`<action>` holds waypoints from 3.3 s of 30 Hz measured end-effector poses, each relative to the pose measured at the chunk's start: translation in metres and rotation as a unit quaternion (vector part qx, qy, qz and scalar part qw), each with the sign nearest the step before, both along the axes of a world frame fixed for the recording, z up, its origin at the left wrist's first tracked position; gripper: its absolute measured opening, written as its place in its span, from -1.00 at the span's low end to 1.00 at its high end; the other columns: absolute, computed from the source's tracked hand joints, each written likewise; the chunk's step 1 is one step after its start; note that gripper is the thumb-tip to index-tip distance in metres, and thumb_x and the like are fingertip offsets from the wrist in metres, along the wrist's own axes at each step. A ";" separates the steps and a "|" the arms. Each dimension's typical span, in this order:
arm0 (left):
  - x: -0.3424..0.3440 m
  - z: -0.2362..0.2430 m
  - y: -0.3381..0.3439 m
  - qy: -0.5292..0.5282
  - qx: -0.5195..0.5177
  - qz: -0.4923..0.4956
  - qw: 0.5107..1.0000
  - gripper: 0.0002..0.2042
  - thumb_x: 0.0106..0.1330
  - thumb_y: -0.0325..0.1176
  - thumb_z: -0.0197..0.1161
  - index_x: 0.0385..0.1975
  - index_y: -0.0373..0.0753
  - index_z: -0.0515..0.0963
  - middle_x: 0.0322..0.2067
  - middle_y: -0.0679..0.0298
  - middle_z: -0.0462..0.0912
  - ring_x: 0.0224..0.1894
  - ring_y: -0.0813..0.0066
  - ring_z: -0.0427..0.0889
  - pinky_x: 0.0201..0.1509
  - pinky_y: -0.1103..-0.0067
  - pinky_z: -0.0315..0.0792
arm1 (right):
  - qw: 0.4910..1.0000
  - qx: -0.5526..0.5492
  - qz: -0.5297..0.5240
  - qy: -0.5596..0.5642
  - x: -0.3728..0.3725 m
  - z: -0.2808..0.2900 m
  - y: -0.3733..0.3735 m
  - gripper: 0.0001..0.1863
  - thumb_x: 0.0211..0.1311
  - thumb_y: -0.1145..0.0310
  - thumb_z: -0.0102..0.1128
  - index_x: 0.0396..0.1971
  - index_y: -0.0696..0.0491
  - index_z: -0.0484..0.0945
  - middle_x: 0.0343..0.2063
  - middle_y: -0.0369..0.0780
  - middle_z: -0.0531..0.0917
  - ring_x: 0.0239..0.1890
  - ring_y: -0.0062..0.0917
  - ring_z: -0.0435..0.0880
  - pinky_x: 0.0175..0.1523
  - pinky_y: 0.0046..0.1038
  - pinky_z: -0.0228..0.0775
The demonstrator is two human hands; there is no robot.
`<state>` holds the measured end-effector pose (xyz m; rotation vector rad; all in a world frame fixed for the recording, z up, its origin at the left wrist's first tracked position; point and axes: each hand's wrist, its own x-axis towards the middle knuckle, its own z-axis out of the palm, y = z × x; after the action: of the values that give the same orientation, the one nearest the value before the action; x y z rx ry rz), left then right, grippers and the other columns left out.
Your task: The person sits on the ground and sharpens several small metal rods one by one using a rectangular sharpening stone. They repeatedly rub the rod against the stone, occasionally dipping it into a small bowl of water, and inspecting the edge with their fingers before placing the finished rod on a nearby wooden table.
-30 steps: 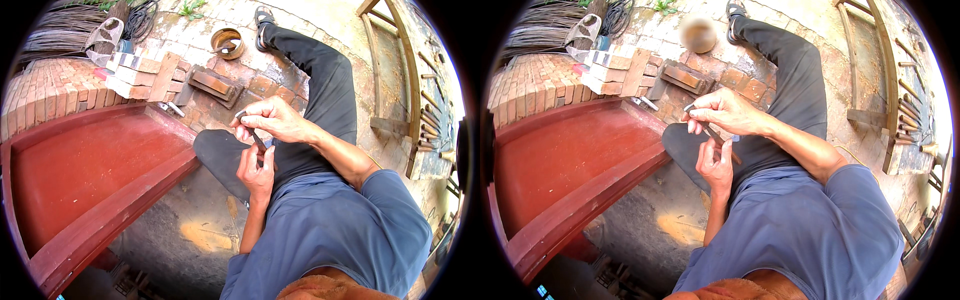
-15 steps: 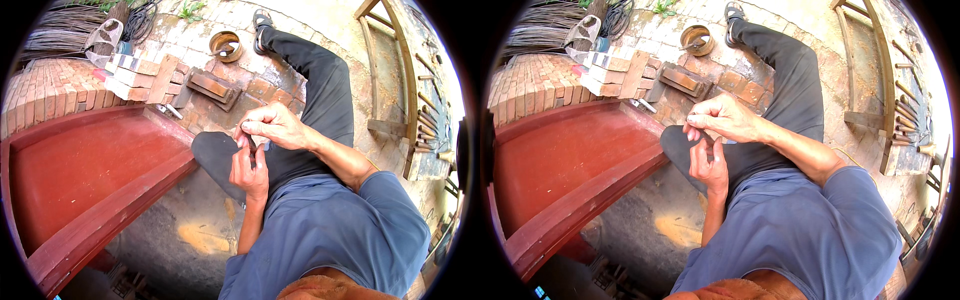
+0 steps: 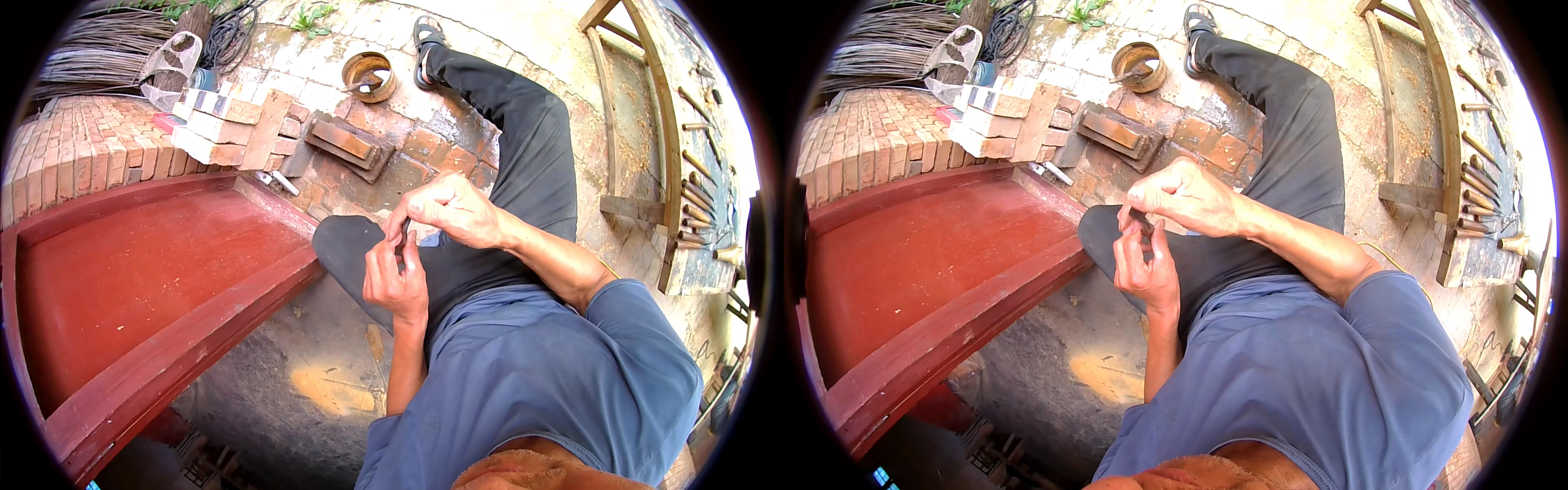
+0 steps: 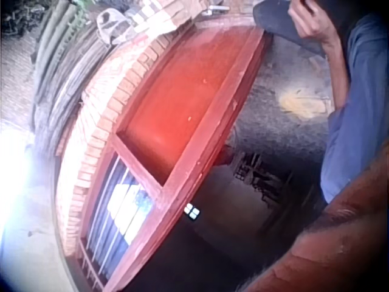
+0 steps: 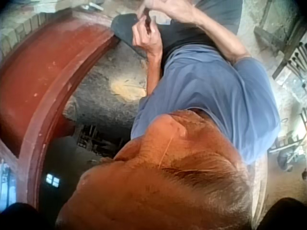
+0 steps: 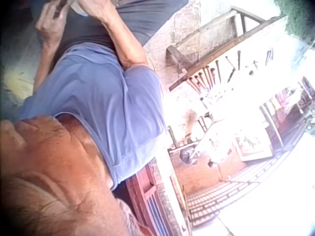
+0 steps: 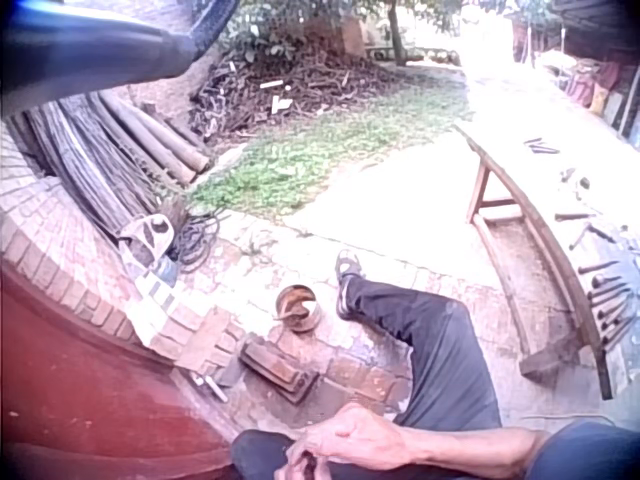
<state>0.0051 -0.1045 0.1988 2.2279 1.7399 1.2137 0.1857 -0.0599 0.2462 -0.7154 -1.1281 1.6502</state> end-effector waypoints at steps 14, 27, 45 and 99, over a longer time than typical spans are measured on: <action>-0.023 -0.002 0.019 0.015 0.030 0.023 0.999 -0.78 0.20 -0.56 0.44 -0.15 -0.27 0.72 -0.24 0.19 0.71 -0.31 0.23 0.76 -0.30 0.38 0.62 | 0.990 0.130 0.003 -0.057 -0.006 -0.009 0.001 -0.67 0.18 0.53 0.44 -0.02 0.07 0.81 -0.06 -0.10 0.82 0.07 -0.33 0.78 0.15 -0.33 0.62; -0.030 0.004 0.046 0.047 0.071 0.050 0.995 -0.80 0.28 -0.42 0.51 -0.14 -0.27 0.74 -0.16 0.17 0.72 -0.25 0.18 0.78 -0.27 0.38 0.64 | 0.973 0.207 0.012 -0.098 -0.007 -0.008 0.008 -0.60 0.05 0.61 0.25 -0.07 0.10 0.82 -0.08 -0.13 0.81 0.14 -0.14 0.73 0.30 -0.17 0.51; -0.034 0.031 0.063 0.068 0.121 0.025 0.990 -0.77 0.30 -0.52 0.46 -0.05 -0.29 0.74 -0.04 0.11 0.72 -0.17 0.23 0.80 -0.22 0.43 0.69 | 0.926 0.319 -0.065 -0.191 -0.017 -0.001 -0.001 -0.62 0.04 0.62 0.40 -0.09 0.02 0.80 0.00 -0.21 0.79 0.16 -0.17 0.71 0.22 -0.24 0.60; -0.044 -0.234 0.220 0.258 -0.380 -0.148 0.876 -0.12 0.26 -0.17 0.51 0.51 -0.40 0.22 0.59 -0.06 0.10 0.62 0.00 0.10 0.57 0.15 0.18 | 0.793 -0.045 -0.077 -0.602 -0.044 -0.295 0.172 -0.57 0.25 0.47 0.10 0.08 -0.02 0.76 -0.15 0.00 0.78 -0.03 -0.07 0.77 0.10 -0.11 0.61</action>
<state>-0.0388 0.1160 -0.0348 2.2379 1.5132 -0.1693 0.1416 0.1117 -0.0484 -2.0140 -1.7526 0.9924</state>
